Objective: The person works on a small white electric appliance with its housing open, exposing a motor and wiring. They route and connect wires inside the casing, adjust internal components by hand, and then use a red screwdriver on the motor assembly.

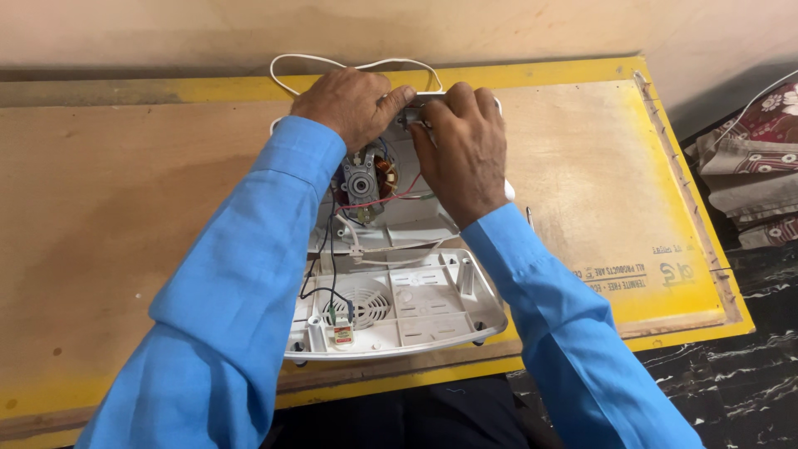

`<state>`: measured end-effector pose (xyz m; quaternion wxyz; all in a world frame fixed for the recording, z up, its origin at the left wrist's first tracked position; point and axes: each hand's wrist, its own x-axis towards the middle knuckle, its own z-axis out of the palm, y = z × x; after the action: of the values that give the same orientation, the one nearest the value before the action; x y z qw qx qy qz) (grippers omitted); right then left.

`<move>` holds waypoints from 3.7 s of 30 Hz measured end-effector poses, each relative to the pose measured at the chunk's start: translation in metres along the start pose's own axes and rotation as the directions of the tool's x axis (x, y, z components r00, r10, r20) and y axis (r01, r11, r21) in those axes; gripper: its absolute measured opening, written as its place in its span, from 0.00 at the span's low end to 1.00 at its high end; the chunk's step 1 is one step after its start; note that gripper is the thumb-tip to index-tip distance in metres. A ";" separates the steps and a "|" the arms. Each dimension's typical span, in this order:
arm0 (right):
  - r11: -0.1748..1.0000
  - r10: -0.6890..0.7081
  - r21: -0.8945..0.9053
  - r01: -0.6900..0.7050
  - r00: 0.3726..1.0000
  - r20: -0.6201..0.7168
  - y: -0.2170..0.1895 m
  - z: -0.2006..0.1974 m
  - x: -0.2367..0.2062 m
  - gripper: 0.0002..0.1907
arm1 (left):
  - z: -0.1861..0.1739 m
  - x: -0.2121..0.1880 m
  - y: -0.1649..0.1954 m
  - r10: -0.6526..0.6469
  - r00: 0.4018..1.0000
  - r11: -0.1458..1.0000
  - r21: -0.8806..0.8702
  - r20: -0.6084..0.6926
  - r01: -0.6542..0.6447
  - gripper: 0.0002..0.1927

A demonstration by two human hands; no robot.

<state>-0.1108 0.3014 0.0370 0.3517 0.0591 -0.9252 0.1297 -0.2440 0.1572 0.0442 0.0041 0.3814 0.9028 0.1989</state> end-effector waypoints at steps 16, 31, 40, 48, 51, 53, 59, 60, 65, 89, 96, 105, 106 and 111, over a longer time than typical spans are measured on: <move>0.996 0.063 -0.071 -0.059 0.997 0.045 -0.001 0.009 0.005 0.06 | 0.001 -0.001 0.002 -0.027 1.000 1.000 0.004 -0.004 0.027 0.33; 0.975 0.149 0.170 -0.146 0.989 -0.005 0.014 -0.005 0.004 0.02 | -0.003 -0.002 0.005 -0.064 0.998 0.998 -0.009 0.013 0.064 0.33; 0.968 0.213 0.135 -0.211 0.977 -0.004 0.021 -0.010 -0.003 0.04 | -0.004 -0.002 0.009 -0.100 0.994 0.995 -0.007 0.034 0.100 0.33; 0.967 0.210 0.118 -0.224 0.970 0.122 0.026 -0.018 0.005 0.07 | -0.005 -0.002 0.007 -0.067 0.997 0.998 0.008 0.025 0.067 0.34; 0.966 0.217 0.117 -0.232 0.967 0.133 0.024 -0.016 0.006 0.06 | -0.004 -0.001 0.009 -0.101 0.994 0.995 0.001 0.048 0.101 0.34; 0.933 0.282 0.180 -0.313 0.943 0.176 0.024 -0.016 0.005 0.06 | -0.004 -0.001 0.008 -0.073 0.997 0.997 0.008 0.031 0.073 0.34; 0.933 0.286 0.192 -0.306 0.950 0.123 0.027 -0.008 0.001 0.06 | -0.001 -0.001 0.006 -0.060 0.998 0.998 0.004 0.007 0.060 0.34; 0.943 0.271 0.173 -0.284 0.958 0.095 0.027 -0.007 0.001 0.05 | -0.001 -0.001 0.005 -0.054 0.999 0.999 0.009 0.000 0.054 0.34; 0.951 0.298 0.067 -0.303 0.952 0.070 0.026 0.001 0.002 0.07 | -0.001 0.000 0.004 -0.059 0.998 0.998 0.020 0.003 0.059 0.34; 0.912 0.204 0.341 -0.229 0.973 0.109 0.017 -0.025 -0.005 0.07 | -0.003 0.000 0.012 -0.128 0.992 0.992 0.003 0.005 0.128 0.32; 0.466 0.415 0.701 -0.540 0.833 0.366 0.009 -0.031 -0.024 0.02 | -0.002 -0.001 0.009 -0.144 0.989 0.990 0.002 0.022 0.144 0.33; 0.231 0.326 0.837 -0.497 0.850 0.414 0.001 -0.062 -0.056 0.06 | 0.000 0.001 0.007 -0.093 0.996 0.996 0.017 0.009 0.093 0.34; 0.199 0.323 0.840 -0.506 0.843 0.431 -0.004 -0.062 -0.059 0.08 | -0.001 0.000 0.007 -0.103 0.995 0.995 0.017 0.014 0.103 0.34; 0.174 0.346 0.784 -0.597 0.782 0.519 -0.023 -0.059 -0.073 0.12 | 0.000 -0.001 0.008 -0.128 0.992 0.992 0.003 0.015 0.128 0.34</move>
<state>-0.0144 0.2973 0.0354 0.0899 -0.0305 -0.6858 0.7215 -0.2382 0.1613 0.0471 0.0231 0.3244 0.9255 0.1942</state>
